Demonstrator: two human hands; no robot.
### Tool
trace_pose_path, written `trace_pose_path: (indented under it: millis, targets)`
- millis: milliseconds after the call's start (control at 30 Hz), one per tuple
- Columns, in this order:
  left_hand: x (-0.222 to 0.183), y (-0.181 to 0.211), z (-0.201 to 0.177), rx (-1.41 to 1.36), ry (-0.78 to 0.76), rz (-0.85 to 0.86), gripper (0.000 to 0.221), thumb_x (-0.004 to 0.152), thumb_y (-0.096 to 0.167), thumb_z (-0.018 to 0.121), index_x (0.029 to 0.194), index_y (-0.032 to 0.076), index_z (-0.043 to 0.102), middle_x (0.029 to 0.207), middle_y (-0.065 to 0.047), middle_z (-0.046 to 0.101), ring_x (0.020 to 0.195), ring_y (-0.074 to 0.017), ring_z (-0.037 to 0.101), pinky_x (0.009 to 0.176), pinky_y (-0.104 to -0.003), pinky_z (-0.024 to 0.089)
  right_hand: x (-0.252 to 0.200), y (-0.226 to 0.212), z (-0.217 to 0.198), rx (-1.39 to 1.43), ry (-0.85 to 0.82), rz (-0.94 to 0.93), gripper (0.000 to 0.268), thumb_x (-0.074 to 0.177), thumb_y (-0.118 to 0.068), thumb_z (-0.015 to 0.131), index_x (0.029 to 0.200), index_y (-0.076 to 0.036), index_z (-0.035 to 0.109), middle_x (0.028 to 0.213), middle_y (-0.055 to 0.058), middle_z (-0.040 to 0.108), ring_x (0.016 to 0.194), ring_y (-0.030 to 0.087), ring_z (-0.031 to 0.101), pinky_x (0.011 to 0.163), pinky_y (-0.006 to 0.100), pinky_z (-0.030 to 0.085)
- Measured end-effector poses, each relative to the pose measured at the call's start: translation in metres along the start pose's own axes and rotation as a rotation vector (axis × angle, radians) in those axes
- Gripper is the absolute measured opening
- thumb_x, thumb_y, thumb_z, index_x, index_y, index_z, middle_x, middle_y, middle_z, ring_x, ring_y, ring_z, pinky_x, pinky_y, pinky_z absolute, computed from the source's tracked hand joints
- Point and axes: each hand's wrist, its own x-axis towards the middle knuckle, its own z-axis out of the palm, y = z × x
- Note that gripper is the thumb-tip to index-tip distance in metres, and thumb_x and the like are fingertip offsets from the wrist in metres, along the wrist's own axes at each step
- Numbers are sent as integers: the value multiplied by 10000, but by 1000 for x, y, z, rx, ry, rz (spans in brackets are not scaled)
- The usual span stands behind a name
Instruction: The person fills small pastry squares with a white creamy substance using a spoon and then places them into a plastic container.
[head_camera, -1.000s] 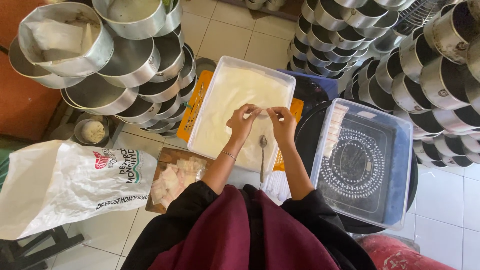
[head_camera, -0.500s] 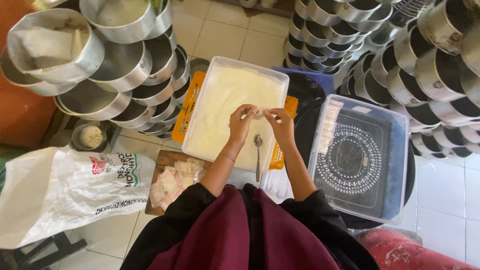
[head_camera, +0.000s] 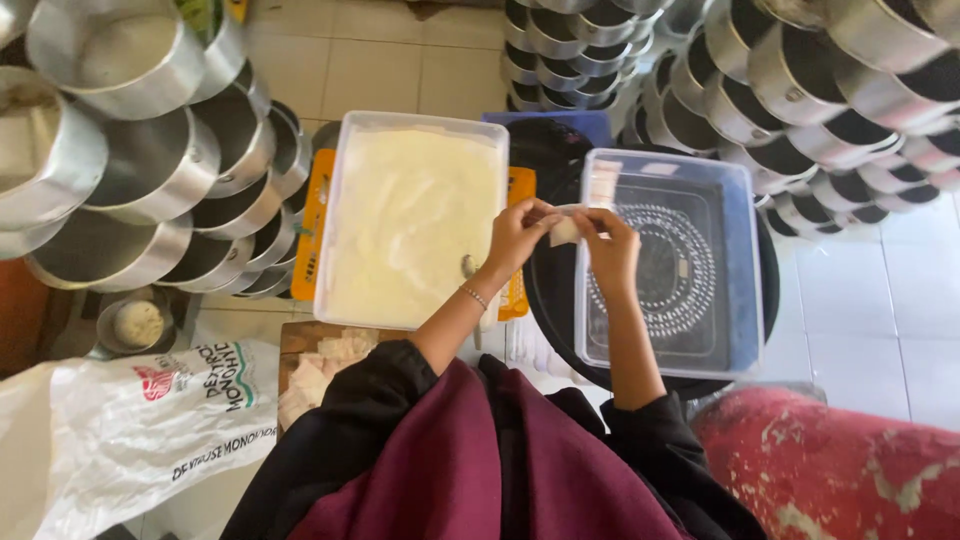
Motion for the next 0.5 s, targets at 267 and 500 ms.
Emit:
trace_pose_path:
  millis: [267, 500]
  targets:
    - [-4, -43, 78, 66, -58, 48, 175, 879, 165, 771, 971, 43, 685, 863, -30, 764, 792, -120, 732, 722, -280, 563, -23, 64, -58, 44, 84, 158, 202, 952, -163, 771, 1024, 26, 765, 825, 19, 722, 745, 57, 626, 672, 220, 498]
    - [-56, 17, 104, 691, 20, 205, 393, 860, 203, 676, 1186, 47, 521, 1176, -152, 550, 1152, -345, 499, 926, -573, 327, -40, 152, -54, 16, 73, 338, 261, 940, -207, 772, 1023, 40, 764, 807, 26, 732, 709, 59, 615, 626, 226, 497]
